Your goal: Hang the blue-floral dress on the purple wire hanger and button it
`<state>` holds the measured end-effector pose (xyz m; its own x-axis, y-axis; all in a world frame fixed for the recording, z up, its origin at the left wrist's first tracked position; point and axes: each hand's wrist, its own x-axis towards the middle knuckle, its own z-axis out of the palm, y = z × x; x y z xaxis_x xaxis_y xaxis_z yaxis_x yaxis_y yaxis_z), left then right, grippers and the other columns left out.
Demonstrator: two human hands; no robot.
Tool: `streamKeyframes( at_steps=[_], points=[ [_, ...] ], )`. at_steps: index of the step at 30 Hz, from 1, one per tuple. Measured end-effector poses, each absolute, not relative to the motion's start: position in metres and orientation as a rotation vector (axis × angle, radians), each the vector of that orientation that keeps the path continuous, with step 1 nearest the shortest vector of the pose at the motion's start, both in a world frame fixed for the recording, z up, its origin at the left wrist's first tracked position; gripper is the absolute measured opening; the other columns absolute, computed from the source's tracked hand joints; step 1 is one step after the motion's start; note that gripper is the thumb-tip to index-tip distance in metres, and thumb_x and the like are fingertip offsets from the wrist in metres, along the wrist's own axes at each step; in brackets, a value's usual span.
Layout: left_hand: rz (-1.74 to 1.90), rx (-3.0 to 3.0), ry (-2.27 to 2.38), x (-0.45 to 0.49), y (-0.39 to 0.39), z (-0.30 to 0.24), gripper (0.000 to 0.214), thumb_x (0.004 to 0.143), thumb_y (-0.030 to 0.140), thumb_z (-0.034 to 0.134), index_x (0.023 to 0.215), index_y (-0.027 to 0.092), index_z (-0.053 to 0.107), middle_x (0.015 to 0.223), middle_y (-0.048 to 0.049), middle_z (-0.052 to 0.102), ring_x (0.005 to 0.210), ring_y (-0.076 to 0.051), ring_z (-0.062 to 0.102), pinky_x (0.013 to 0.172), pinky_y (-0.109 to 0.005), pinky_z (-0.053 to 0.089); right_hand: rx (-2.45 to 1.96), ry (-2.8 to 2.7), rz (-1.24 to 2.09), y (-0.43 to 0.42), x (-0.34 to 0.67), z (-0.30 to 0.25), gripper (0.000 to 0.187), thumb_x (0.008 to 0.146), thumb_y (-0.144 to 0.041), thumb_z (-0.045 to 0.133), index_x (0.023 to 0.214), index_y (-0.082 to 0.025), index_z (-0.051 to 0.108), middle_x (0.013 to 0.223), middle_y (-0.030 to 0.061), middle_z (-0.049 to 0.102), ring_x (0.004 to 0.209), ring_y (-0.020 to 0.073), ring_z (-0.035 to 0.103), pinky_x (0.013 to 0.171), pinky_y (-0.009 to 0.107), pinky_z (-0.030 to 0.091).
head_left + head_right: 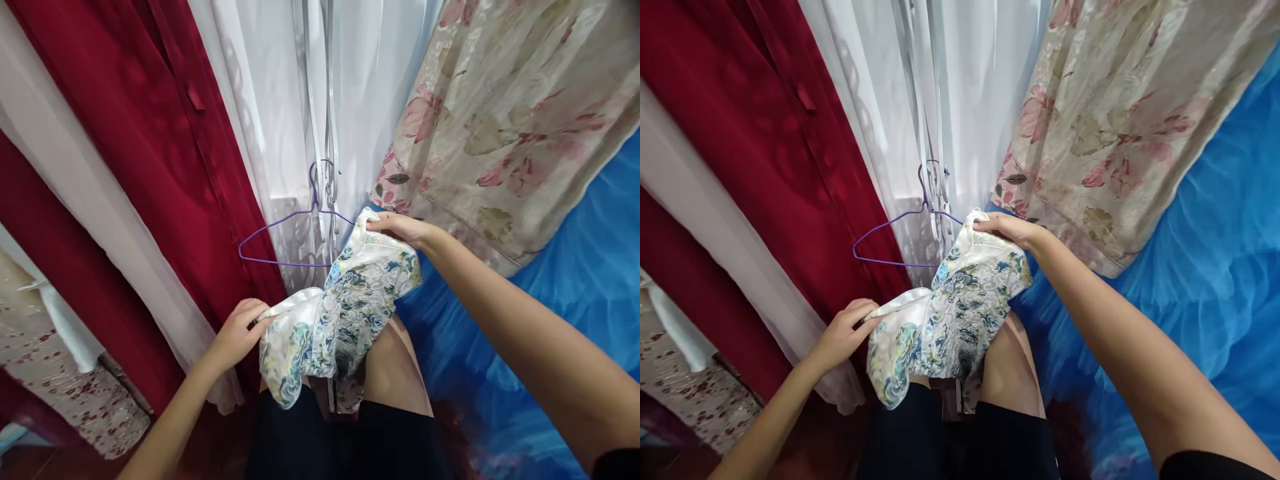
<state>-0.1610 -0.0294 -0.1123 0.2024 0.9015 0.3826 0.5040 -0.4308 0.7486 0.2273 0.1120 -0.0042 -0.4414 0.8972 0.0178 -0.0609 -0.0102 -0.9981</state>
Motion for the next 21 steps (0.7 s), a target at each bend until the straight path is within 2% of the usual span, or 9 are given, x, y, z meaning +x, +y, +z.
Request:
streamKeyframes(
  at_steps=[2, 3, 8, 14, 17, 19, 21],
  points=[
    [1.215, 1.848, 1.291, -0.178, -0.009, -0.109, 0.008, 0.074, 0.02, 0.08, 0.074, 0.024, 0.073, 0.089, -0.0056, 0.071, 0.097, -0.028, 0.059, 0.093, -0.03, 0.046, -0.929, -1.508, 1.566, 0.115, 0.229, -0.001, 0.013, 0.067, -0.019, 0.082, 0.074, -0.016, 0.072, 0.07, 0.009, 0.075, 0.062, 0.0218, 0.07, 0.059, 0.031, 0.055],
    [1.26, 1.762, 1.286, -0.185, 0.002, -0.104, 0.01, 0.073, 0.015, 0.079, 0.074, 0.023, 0.073, 0.088, -0.0058, 0.071, 0.096, -0.027, 0.06, 0.093, -0.03, 0.046, -0.923, -1.52, 1.58, 0.117, 0.229, 0.001, 0.012, 0.066, -0.018, 0.082, 0.073, -0.016, 0.072, 0.071, 0.0096, 0.076, 0.065, 0.0229, 0.071, 0.061, 0.032, 0.056],
    [1.485, 1.715, 1.349, -0.202, 0.05, -0.07, 0.022, 0.089, 0.005, 0.061, 0.072, 0.018, 0.067, 0.07, 0.0, 0.061, 0.071, -0.017, 0.052, 0.072, -0.021, 0.04, -0.958, -1.446, 1.641, 0.121, 0.224, 0.002, 0.013, 0.065, -0.015, 0.081, 0.074, -0.014, 0.072, 0.073, 0.0108, 0.076, 0.073, 0.0297, 0.075, 0.068, 0.039, 0.059],
    [1.68, 1.757, 1.313, -0.185, 0.099, -0.032, 0.021, 0.093, 0.005, 0.053, 0.086, 0.017, 0.069, 0.08, 0.0004, 0.063, 0.079, -0.014, 0.053, 0.076, -0.019, 0.038, -1.0, -1.387, 1.715, 0.117, 0.228, -0.002, 0.015, 0.065, -0.017, 0.08, 0.078, -0.012, 0.074, 0.075, 0.0134, 0.077, 0.071, 0.0323, 0.075, 0.066, 0.044, 0.059],
    [1.685, 1.768, 1.123, -0.161, 0.107, -0.015, 0.016, 0.086, 0.005, 0.062, 0.095, 0.016, 0.069, 0.096, -0.0028, 0.065, 0.085, -0.014, 0.06, 0.08, -0.02, 0.044, -1.006, -1.438, 1.686, 0.115, 0.23, 0.001, 0.018, 0.066, -0.021, 0.083, 0.079, -0.012, 0.076, 0.077, 0.014, 0.078, 0.07, 0.0302, 0.074, 0.064, 0.04, 0.059],
    [1.725, 1.782, 1.027, -0.148, 0.108, -0.007, 0.035, 0.074, 0.003, 0.075, 0.104, 0.017, 0.066, 0.113, -0.0045, 0.061, 0.087, -0.013, 0.064, 0.081, -0.022, 0.048, -0.988, -1.49, 1.639, 0.113, 0.233, 0.0, 0.02, 0.066, -0.023, 0.086, 0.08, -0.012, 0.076, 0.079, 0.0139, 0.078, 0.068, 0.0277, 0.074, 0.061, 0.036, 0.059],
    [1.809, 1.85, 1.083, -0.141, 0.105, -0.003, 0.047, 0.066, 0.007, 0.084, 0.107, 0.019, 0.064, 0.12, -0.0041, 0.056, 0.084, -0.012, 0.063, 0.078, -0.022, 0.049, -0.973, -1.502, 1.58, 0.107, 0.239, -0.006, 0.023, 0.066, -0.026, 0.088, 0.082, -0.014, 0.076, 0.079, 0.0114, 0.078, 0.067, 0.024, 0.073, 0.058, 0.031, 0.057]
  ],
)
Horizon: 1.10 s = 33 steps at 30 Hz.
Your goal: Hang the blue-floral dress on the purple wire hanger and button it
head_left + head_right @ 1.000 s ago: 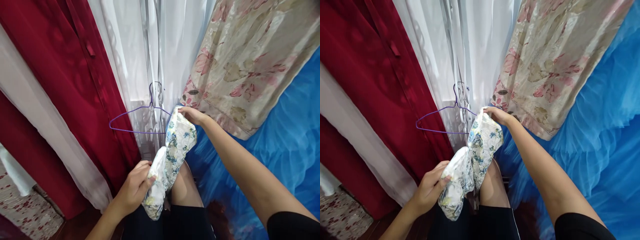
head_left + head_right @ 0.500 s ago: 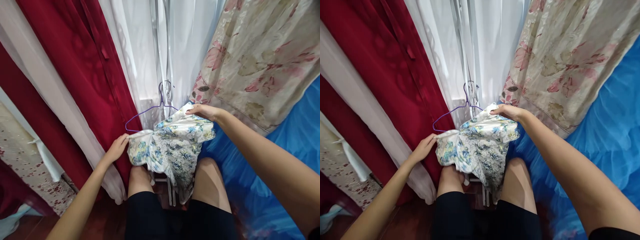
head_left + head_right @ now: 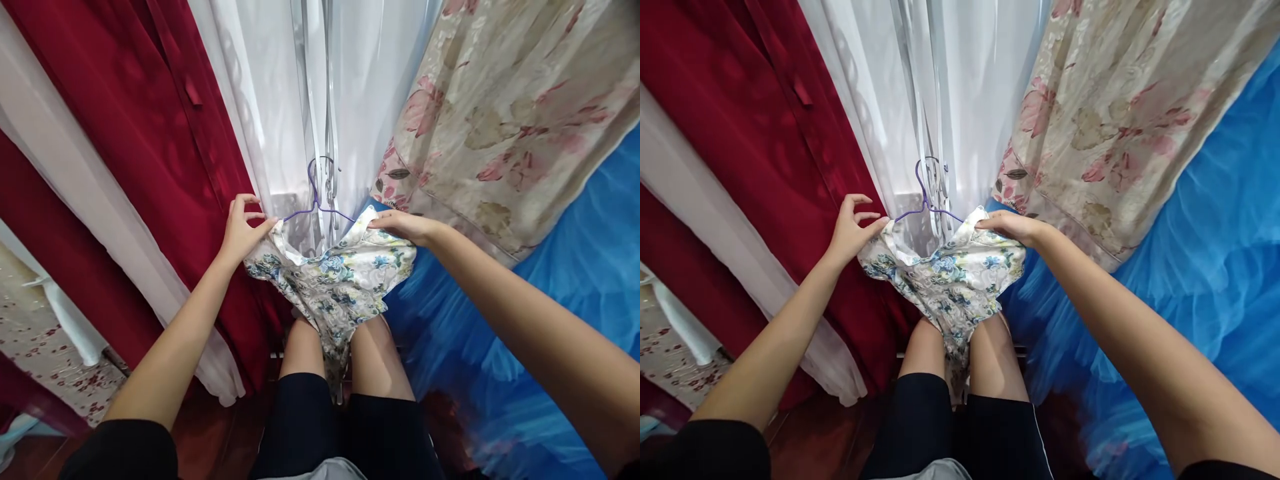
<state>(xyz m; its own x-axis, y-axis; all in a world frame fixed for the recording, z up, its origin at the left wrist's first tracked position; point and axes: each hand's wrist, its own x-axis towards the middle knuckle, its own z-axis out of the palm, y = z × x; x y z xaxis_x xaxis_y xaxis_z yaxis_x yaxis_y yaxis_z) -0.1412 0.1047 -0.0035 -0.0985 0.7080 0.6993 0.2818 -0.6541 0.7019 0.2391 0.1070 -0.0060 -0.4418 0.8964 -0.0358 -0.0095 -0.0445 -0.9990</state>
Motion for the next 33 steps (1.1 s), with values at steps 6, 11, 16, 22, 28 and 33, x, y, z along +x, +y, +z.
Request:
streamKeyframes(
  at_steps=[6, 11, 16, 22, 28, 33],
  points=[
    [1.604, 2.26, 1.362, -0.144, 0.083, -0.014, 0.021, 0.093, 0.037, 0.062, 0.087, 0.018, 0.067, 0.083, -0.0017, 0.063, 0.072, -0.015, 0.055, 0.07, -0.024, 0.044, -0.958, -1.411, 1.469, 0.067, 0.265, -0.048, 0.034, 0.072, -0.046, 0.087, 0.08, -0.016, 0.076, 0.077, 0.008, 0.078, 0.065, 0.0209, 0.072, 0.063, 0.03, 0.057],
    [1.537, 2.292, 1.33, -0.13, 0.068, -0.015, 0.033, 0.092, 0.047, 0.062, 0.11, 0.019, 0.065, 0.091, -0.0023, 0.067, 0.072, -0.015, 0.058, 0.067, -0.023, 0.042, -0.864, -1.112, 1.353, 0.048, 0.256, -0.026, 0.028, 0.071, -0.043, 0.084, 0.081, -0.018, 0.077, 0.08, 0.0075, 0.08, 0.079, 0.0282, 0.075, 0.074, 0.037, 0.058],
    [1.625, 2.335, 1.524, -0.127, 0.076, -0.012, 0.029, 0.093, 0.047, 0.059, 0.089, 0.019, 0.064, 0.07, 0.0023, 0.057, 0.065, -0.014, 0.051, 0.064, -0.024, 0.035, -0.641, -1.236, 1.395, 0.014, 0.215, 0.027, 0.042, 0.091, -0.053, 0.06, 0.101, -0.017, 0.078, 0.101, 0.01, 0.08, 0.107, 0.0316, 0.071, 0.093, 0.046, 0.054],
    [2.153, 1.478, 1.196, -0.122, 0.084, -0.029, 0.063, 0.1, 0.065, 0.03, 0.056, 0.021, 0.04, 0.056, 0.0005, 0.043, 0.055, -0.013, 0.043, 0.057, -0.025, 0.035, -0.334, -2.339, 1.442, -0.055, 0.168, 0.003, 0.045, 0.09, -0.053, 0.069, 0.124, -0.023, 0.073, 0.123, 0.0078, 0.073, 0.118, 0.0281, 0.067, 0.104, 0.042, 0.05],
    [1.51, 1.25, 0.535, -0.061, 0.046, -0.031, 0.074, 0.103, 0.062, 0.029, 0.044, 0.018, 0.037, 0.053, 0.0001, 0.039, 0.046, -0.009, 0.039, 0.058, -0.024, 0.042, -0.72, -2.027, 0.483, -0.012, 0.163, -0.057, 0.056, 0.092, -0.038, 0.069, 0.143, -0.022, 0.054, 0.145, 0.014, 0.056, 0.135, 0.0306, 0.05, 0.116, 0.049, 0.038],
    [1.077, 1.261, 0.36, -0.012, 0.019, -0.035, 0.057, 0.097, 0.053, 0.055, 0.055, 0.015, 0.056, 0.067, -0.0037, 0.058, 0.066, -0.012, 0.06, 0.069, -0.023, 0.049, -0.863, -1.662, 0.983, 0.005, 0.188, -0.09, 0.039, 0.089, -0.052, 0.067, 0.071, -0.017, 0.069, 0.067, 0.0025, 0.065, 0.061, 0.0171, 0.059, 0.058, 0.029, 0.048]
  ],
)
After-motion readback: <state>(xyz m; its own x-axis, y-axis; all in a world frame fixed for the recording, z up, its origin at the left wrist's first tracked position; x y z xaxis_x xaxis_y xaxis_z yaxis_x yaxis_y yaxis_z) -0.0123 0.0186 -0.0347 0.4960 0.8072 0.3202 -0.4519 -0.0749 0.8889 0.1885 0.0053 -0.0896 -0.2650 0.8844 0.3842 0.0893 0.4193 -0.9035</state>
